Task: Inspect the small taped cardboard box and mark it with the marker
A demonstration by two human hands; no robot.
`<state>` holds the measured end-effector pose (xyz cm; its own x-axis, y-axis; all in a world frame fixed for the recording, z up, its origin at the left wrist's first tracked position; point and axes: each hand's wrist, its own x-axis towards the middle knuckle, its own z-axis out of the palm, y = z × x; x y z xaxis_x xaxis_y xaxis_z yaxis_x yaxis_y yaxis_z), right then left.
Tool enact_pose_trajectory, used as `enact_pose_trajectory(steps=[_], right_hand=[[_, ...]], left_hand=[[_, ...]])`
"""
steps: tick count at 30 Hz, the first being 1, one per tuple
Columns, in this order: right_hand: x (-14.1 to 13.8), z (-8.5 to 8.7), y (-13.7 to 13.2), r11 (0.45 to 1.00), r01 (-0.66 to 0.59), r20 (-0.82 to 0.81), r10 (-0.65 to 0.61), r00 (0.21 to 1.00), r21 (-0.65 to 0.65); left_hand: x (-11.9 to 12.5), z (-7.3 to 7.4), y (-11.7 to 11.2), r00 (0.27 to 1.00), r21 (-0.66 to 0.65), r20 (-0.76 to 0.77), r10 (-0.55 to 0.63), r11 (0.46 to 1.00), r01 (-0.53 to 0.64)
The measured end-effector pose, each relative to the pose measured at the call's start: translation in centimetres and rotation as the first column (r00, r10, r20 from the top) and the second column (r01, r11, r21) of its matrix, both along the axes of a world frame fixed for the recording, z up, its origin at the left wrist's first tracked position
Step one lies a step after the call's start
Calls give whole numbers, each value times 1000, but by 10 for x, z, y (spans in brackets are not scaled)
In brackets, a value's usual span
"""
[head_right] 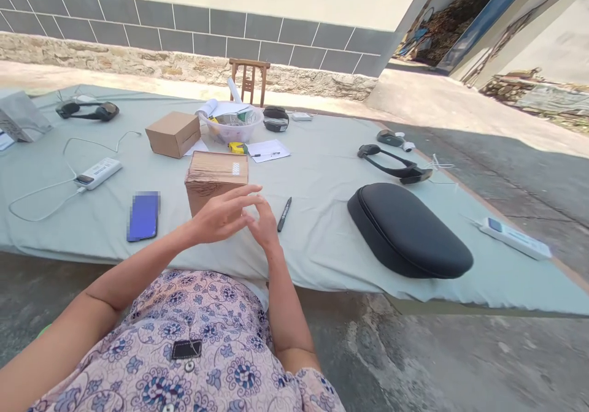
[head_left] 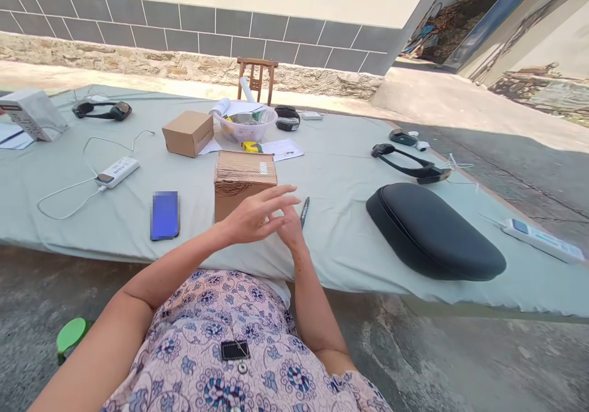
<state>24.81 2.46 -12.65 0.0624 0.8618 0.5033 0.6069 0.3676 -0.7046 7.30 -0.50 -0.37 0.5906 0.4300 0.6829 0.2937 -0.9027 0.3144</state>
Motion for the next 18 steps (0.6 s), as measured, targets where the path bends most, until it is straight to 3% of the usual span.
enact_pose_trajectory(steps=[1, 3, 5, 7, 9, 13, 18], right_hand=[[3, -1, 2, 1000, 3, -4, -3, 1000, -3], [6, -2, 6, 1000, 18, -27, -19, 999, -13], [7, -6, 7, 999, 29, -62, -31, 998, -40], [6, -11, 4, 996, 32, -93, -40, 995, -84], [4, -17, -1, 992, 40, -110, -53, 992, -123], [2, -27, -10, 989, 94, -123, -108, 986, -114], [20, -30, -14, 975, 219, -74, -221, 972, -41]], left_hand=[[-9, 0, 0, 997, -9, 68, 45, 999, -45], [-29, -4, 4, 948, -9, 207, 240, 970, -243], [-51, -10, 12, 835, -34, 314, 452, 884, -465], [-70, -17, 21, 751, -109, 335, 568, 815, -568], [-82, -26, 30, 736, -225, 287, 613, 790, -571], [-83, -42, 44, 811, -410, 199, 551, 798, -441], [-71, -47, 59, 829, -405, 267, 491, 838, -366]])
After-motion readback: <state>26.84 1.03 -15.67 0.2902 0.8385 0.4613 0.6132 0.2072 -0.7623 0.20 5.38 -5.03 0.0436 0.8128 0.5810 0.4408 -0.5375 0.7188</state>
